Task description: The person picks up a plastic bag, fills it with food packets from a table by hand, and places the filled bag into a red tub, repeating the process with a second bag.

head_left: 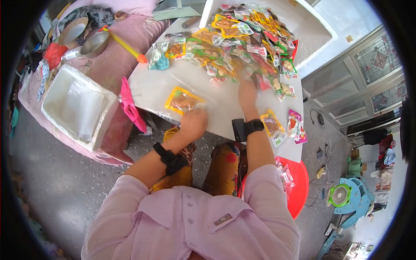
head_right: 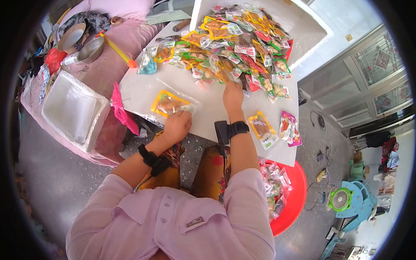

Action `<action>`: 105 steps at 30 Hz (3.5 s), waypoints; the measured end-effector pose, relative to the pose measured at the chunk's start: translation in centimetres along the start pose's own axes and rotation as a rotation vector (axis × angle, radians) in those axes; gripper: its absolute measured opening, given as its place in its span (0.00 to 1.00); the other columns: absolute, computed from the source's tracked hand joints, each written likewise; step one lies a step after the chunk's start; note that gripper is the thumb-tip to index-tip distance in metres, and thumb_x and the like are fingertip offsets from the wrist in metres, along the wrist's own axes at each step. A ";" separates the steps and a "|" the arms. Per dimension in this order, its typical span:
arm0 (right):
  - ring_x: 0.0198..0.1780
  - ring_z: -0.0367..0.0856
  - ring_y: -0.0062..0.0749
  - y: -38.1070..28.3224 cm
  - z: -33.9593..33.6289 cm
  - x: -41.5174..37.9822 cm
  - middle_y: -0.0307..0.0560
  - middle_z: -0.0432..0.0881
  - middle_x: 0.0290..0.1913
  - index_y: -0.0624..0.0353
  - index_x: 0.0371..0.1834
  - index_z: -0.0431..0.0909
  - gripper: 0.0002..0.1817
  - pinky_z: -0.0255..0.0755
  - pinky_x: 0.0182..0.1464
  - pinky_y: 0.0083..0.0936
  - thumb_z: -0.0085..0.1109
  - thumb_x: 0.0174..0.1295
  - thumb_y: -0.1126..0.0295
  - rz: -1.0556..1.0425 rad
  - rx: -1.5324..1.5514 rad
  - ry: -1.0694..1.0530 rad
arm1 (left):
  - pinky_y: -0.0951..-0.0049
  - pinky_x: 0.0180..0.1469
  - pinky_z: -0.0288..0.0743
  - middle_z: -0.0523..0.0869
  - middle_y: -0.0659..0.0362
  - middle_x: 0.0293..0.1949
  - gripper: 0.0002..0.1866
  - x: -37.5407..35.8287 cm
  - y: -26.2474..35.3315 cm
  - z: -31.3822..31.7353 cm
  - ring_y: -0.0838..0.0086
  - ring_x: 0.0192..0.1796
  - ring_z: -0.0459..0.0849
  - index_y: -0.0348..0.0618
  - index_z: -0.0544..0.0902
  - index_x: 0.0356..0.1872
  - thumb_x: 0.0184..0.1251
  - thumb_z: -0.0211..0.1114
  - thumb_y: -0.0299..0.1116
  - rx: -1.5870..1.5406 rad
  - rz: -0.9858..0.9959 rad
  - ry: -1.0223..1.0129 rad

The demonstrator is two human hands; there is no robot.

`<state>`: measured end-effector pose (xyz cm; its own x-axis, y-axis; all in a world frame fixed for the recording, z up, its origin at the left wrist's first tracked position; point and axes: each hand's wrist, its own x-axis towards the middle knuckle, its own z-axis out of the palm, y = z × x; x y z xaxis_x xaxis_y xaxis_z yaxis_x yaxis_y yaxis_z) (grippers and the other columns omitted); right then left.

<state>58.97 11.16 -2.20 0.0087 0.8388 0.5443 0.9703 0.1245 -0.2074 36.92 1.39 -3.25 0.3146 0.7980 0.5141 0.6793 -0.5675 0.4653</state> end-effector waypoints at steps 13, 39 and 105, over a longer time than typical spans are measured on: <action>0.43 0.70 0.52 0.3 -6.5 -10.8 0.60 0.73 0.39 0.64 0.37 0.69 0.14 0.66 0.44 0.38 0.52 0.46 0.73 0.069 0.213 0.105 | 0.59 0.30 0.69 0.75 0.52 0.23 0.03 -0.2 0.3 0.2 0.56 0.27 0.75 0.42 0.71 0.22 0.46 0.54 0.29 -0.021 -0.050 0.008; 0.43 0.72 0.39 -0.6 -6.5 -13.3 0.51 0.72 0.39 0.63 0.39 0.68 0.12 0.67 0.42 0.31 0.49 0.49 0.74 0.296 0.493 0.314 | 0.76 0.30 0.68 0.76 0.60 0.31 0.10 6.4 2.3 2.0 0.76 0.30 0.74 0.41 0.69 0.37 0.51 0.54 0.24 -1.291 -0.786 -0.236; 0.41 0.74 0.34 -7.1 -12.0 -17.1 0.42 0.72 0.44 0.51 0.50 0.61 0.15 0.72 0.38 0.37 0.44 0.59 0.67 1.098 1.751 -0.060 | 0.61 0.37 0.71 0.75 0.49 0.31 0.11 -1.2 2.7 -2.2 0.55 0.35 0.76 0.38 0.74 0.28 0.49 0.54 0.37 0.181 -0.230 -0.276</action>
<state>54.85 -10.44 -0.24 0.2559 0.9075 -0.3332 -0.6406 -0.0989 -0.7615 36.89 -1.52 -0.97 0.2906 0.9384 0.1870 0.8509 -0.3429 0.3981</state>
